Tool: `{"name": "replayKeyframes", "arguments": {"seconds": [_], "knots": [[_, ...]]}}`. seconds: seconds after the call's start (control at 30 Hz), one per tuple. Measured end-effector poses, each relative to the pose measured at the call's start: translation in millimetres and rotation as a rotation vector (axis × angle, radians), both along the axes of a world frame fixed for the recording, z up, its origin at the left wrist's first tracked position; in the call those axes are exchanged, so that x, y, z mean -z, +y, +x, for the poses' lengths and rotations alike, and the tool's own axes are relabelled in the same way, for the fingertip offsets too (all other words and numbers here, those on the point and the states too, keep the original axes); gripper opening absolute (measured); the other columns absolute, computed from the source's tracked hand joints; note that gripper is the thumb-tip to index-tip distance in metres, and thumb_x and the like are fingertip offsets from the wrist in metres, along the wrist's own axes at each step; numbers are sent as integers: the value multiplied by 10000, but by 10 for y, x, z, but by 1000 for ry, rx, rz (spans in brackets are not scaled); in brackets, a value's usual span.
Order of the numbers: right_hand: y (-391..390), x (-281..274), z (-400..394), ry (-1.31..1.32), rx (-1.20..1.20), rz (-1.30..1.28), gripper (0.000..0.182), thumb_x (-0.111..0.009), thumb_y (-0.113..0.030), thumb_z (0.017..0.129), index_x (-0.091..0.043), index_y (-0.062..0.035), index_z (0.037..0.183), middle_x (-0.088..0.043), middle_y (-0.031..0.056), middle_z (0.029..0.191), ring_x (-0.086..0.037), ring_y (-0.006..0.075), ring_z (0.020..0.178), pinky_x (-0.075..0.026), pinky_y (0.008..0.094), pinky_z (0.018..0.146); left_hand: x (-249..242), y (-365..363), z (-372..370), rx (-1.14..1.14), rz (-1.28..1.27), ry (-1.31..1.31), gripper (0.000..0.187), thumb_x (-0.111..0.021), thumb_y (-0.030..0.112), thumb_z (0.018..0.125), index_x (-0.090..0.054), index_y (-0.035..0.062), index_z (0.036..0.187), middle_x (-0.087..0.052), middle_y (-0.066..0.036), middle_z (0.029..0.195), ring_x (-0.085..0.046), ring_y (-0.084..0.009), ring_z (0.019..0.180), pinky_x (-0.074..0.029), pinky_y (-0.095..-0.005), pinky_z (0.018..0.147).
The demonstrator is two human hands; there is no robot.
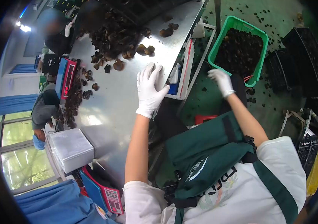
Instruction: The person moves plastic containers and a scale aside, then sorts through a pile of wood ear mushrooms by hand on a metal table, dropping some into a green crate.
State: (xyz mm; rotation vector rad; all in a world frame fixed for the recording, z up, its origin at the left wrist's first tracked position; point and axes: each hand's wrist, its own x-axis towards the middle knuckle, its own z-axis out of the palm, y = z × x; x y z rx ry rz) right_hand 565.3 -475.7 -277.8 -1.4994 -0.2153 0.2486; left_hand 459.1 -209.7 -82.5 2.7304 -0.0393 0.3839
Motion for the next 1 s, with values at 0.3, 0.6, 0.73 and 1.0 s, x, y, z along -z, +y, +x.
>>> {"name": "replayKeyframes", "arguments": {"seconds": [0.3,0.6,0.73,1.0], "knots": [[443,1238,-1524,614,-1132,-1283,685,-353,-578,973,-512,-95,1431,-433,158,1526,-450,296,1389,-335,440,1148,30,-21,1,-28,18,26,722,-734,242,695,-531,137,1381,-448,-169,1460,-343,-388,1398,-189,-552,1187],[726,1726,-732,519,-1197,-1330,639,-414,-590,955,-542,-163,1412,-517,134,1453,-492,329,1339,-355,488,1125,-134,-96,-6,-38,11,198,685,-709,231,755,-512,117,1401,-385,-221,1494,-297,-483,1413,-193,-635,1159],[1280,1865,-184,513,-1162,-1301,622,-429,-581,951,-561,-156,1386,-540,141,1417,-511,337,1307,-373,478,1109,-175,-65,22,-36,-64,298,661,-714,294,786,-528,157,1405,-418,-202,1468,-356,-453,1374,-241,-627,1122],[1776,1625,295,507,-1074,-1187,591,-459,-564,943,-598,-142,1333,-587,154,1347,-551,354,1244,-407,458,1077,-161,-72,14,-38,-98,431,676,-636,328,874,-418,193,1499,-398,-137,1515,-388,-355,1374,-294,-569,1104]]}}
